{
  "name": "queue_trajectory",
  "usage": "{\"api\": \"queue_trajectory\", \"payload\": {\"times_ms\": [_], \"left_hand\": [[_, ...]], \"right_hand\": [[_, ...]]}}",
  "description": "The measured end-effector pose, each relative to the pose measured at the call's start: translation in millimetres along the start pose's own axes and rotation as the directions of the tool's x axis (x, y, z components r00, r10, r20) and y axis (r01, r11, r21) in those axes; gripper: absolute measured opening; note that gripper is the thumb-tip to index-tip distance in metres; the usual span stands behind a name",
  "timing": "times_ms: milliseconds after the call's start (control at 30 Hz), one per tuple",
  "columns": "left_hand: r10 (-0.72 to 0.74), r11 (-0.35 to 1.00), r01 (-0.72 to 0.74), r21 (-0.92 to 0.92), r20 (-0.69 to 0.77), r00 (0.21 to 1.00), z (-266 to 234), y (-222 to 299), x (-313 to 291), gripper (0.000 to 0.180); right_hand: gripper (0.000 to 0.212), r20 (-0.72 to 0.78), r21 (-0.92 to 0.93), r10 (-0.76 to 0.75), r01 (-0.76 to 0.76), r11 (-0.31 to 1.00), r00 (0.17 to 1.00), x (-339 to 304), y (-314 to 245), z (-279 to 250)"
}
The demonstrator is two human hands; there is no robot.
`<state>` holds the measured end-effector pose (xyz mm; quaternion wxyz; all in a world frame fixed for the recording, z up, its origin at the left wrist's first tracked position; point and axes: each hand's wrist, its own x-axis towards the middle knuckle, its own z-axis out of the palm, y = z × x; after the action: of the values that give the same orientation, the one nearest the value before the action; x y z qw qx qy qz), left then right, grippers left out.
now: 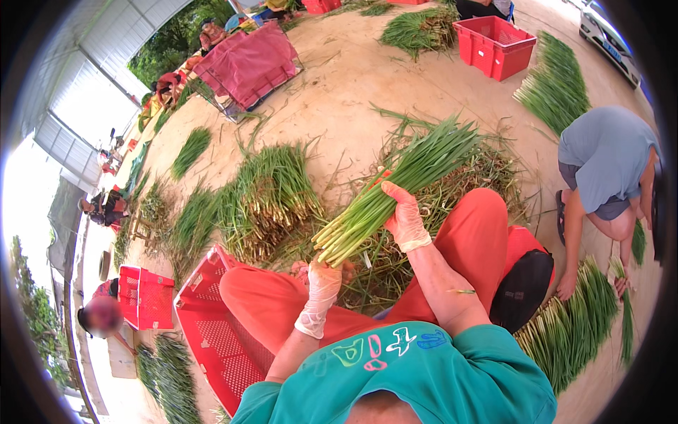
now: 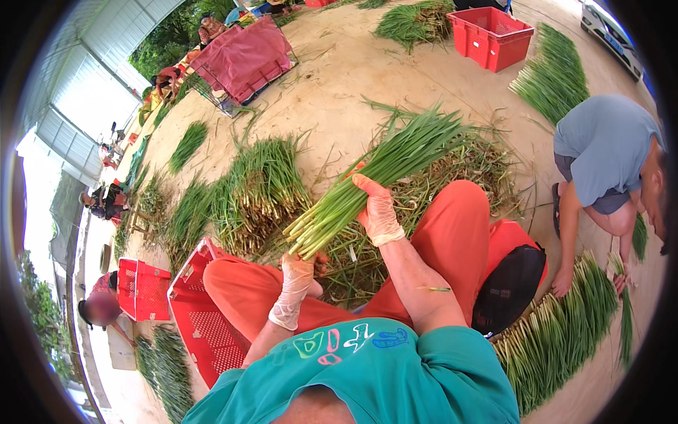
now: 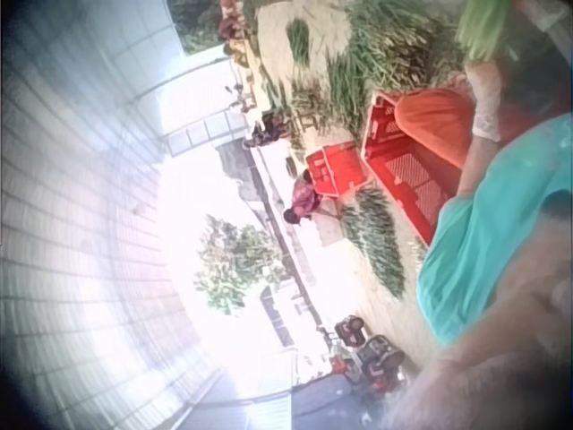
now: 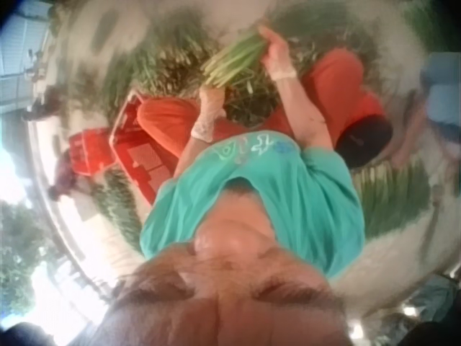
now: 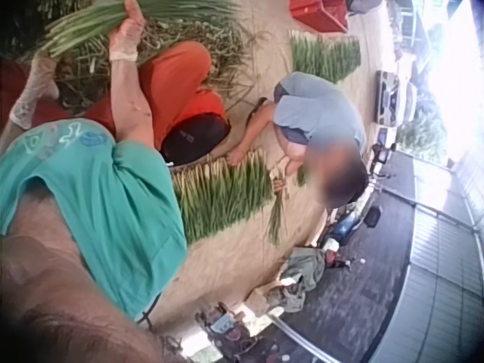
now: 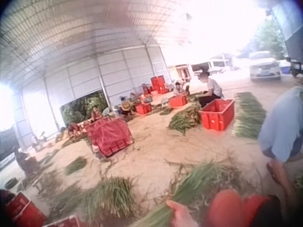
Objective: The person sorts a bunch of green chives by hand while wearing gloves, removes damaged leaves, and places the bunch onto a organized row of vegetables on the floor.
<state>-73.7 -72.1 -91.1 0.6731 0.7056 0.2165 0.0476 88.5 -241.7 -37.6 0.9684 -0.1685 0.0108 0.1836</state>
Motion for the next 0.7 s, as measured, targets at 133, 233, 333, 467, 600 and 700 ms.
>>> {"api": "queue_trajectory", "payload": {"times_ms": [133,233,333,467,600,700], "left_hand": [[0.245,0.88,-0.226,0.418,0.009,0.969,-15,16,-12,0.016],[0.072,0.936,-0.068,0.344,0.002,0.997,-39,19,-22,0.015],[-0.09,0.971,0.096,0.22,-0.037,0.995,-42,17,-16,0.016],[-0.14,0.953,0.153,-0.26,0.067,0.988,-18,37,-26,0.015],[-0.181,0.701,0.273,-0.659,0.206,0.962,23,48,-25,0.02],[-0.162,0.741,0.2,-0.641,0.118,0.98,34,42,-8,0.02]], "right_hand": [[0.027,-0.031,-0.024,-0.061,0.06,0.998,0.998,6,-10,-5],[0.032,-0.03,0.009,-0.04,0.041,0.999,0.999,10,-18,-7],[0.022,-0.097,-0.043,-0.066,0.062,0.997,0.993,6,-21,-3],[0.017,-0.151,0.046,-0.009,0.016,0.999,0.989,4,-10,-5],[0.014,-0.12,0.098,0.022,-0.01,0.995,0.993,1,15,-13],[0.011,-0.134,0.107,0.084,-0.07,0.992,0.987,-2,22,-15]]}}
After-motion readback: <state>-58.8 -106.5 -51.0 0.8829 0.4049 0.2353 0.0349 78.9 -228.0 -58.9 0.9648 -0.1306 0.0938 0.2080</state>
